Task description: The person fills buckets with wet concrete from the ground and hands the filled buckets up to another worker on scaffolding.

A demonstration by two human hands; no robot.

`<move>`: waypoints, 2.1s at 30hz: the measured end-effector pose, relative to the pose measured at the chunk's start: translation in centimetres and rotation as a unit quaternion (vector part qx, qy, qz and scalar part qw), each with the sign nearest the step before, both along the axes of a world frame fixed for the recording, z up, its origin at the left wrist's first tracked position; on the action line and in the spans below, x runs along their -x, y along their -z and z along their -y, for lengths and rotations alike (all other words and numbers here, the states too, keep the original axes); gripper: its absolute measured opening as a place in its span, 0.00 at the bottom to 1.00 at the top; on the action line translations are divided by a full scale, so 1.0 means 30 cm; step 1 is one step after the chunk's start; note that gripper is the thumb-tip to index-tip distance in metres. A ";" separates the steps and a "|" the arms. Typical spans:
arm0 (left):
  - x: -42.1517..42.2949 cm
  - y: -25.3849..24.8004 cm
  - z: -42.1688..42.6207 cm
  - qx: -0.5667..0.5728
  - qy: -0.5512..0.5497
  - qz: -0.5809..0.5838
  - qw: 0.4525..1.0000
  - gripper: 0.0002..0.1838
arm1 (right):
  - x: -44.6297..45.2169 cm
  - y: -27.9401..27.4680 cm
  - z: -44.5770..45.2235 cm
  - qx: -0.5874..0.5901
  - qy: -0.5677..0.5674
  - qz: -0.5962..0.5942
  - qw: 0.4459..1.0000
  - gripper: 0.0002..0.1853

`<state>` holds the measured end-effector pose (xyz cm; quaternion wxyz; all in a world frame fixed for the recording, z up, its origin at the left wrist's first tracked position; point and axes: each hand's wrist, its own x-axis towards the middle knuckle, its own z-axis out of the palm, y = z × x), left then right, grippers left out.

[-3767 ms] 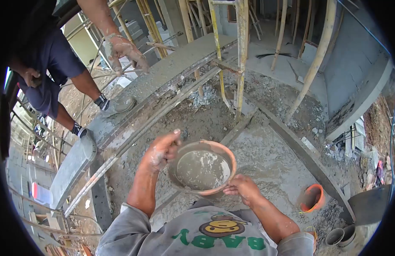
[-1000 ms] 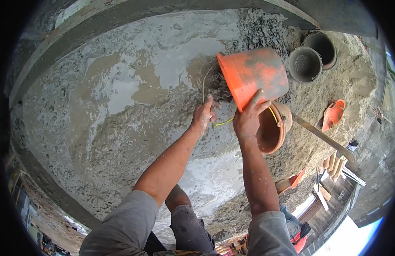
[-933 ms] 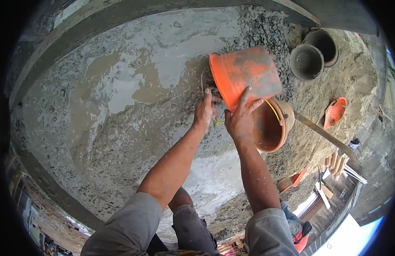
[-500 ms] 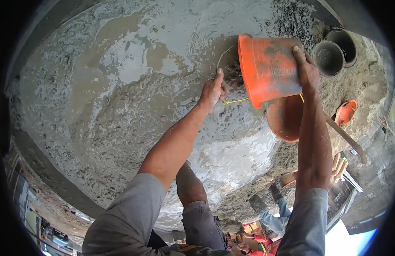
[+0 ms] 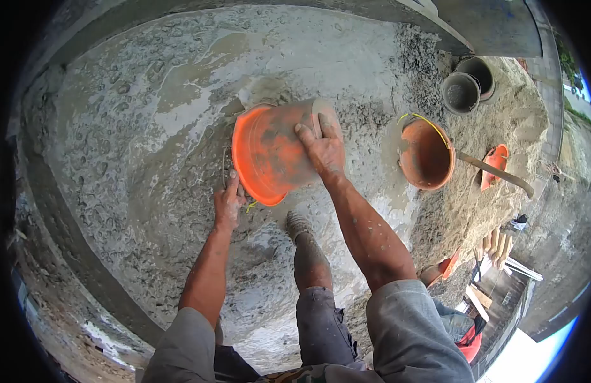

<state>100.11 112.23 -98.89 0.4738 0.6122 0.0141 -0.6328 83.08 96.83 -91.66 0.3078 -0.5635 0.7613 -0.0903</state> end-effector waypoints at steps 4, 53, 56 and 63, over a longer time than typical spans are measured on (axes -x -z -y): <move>-0.112 -0.096 -0.248 -0.001 -0.066 0.007 0.998 0.25 | -0.192 -0.031 -0.223 0.000 -0.103 -0.029 0.994 0.42; -0.309 -0.729 -1.040 -0.147 -0.115 0.132 0.974 0.23 | -0.608 0.284 -0.815 -0.150 -0.250 0.069 0.954 0.34; -0.351 -0.884 -0.882 -0.166 -0.071 0.257 0.949 0.19 | -0.572 0.068 -0.865 -0.308 -0.076 0.254 0.914 0.33; -0.318 -0.750 -0.730 -0.162 -0.198 0.219 0.942 0.16 | 0.082 -0.247 -0.567 -0.207 -0.299 -0.015 0.932 0.26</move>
